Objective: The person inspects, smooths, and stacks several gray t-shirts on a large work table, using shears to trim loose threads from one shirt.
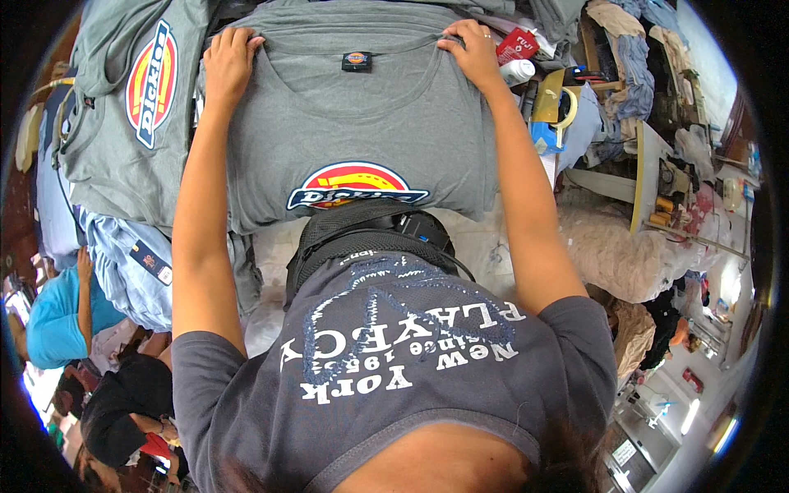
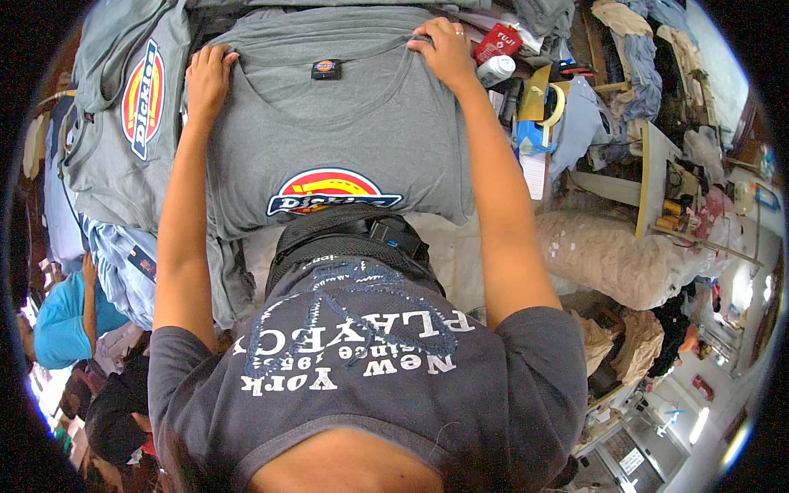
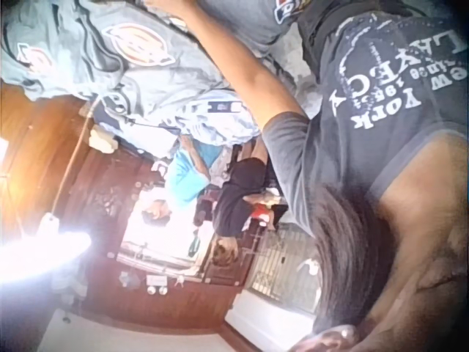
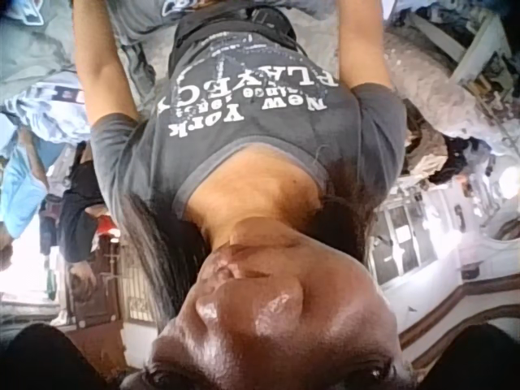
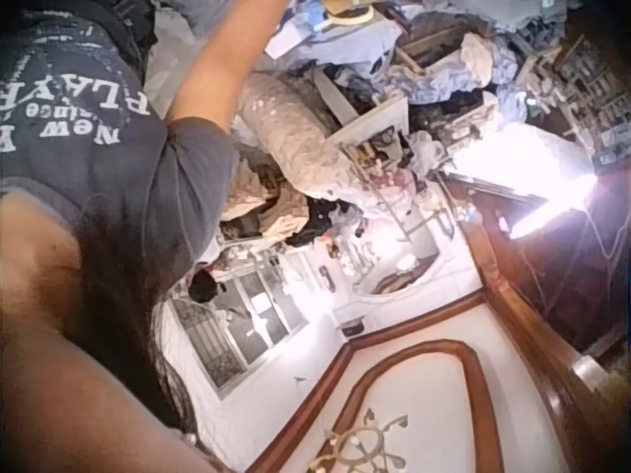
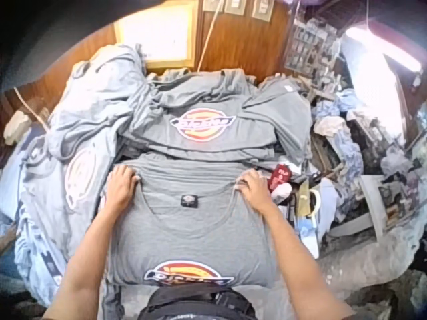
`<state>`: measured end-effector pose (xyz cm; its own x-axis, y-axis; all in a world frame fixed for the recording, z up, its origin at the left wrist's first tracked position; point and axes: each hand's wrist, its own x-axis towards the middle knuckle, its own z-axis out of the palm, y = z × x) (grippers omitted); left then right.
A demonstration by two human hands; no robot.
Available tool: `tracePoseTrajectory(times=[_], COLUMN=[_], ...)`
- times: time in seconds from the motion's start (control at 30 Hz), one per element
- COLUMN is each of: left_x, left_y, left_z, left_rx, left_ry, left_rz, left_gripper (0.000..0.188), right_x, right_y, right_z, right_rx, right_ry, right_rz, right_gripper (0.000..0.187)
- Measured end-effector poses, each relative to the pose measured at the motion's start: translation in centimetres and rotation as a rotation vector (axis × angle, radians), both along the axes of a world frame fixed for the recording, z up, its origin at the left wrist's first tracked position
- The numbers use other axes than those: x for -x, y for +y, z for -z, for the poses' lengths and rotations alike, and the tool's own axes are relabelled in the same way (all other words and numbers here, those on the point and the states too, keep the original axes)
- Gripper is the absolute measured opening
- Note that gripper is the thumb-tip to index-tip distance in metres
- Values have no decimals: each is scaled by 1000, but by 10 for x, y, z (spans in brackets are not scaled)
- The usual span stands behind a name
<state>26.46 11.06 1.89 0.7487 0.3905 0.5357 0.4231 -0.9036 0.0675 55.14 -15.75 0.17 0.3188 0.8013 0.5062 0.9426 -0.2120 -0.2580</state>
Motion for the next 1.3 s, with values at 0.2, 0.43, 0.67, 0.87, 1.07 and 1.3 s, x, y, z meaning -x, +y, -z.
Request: tracePoseTrajectory(times=[0.2, 0.43, 0.67, 0.87, 1.07, 1.3], left_x=[-6, -11, -38, -46, -49, -49], left_y=[27, 1, -196, -220, -218, -189], left_z=[-10, -10, 0, 17, 16, 18], left_rx=[13, -243, 311, 271, 290, 354], left_ry=[183, 96, 144, 271, 292, 120], left_rz=[96, -48, 696, 758, 765, 699], left_gripper=[25, 32, 52, 65, 69, 50], right_x=[-18, -13, -9, -12, -26, -20], right_y=[20, 16, 9, 17, 48, 49], right_z=[-11, -23, -23, -27, -3, -2], right_rx=[75, 291, 177, 245, 72, 60], right_ry=[515, 529, 504, 105, -180, -162], right_rz=[-76, 3, -50, 49, -133, -116], right_gripper=[34, 34, 33, 29, 22, 28])
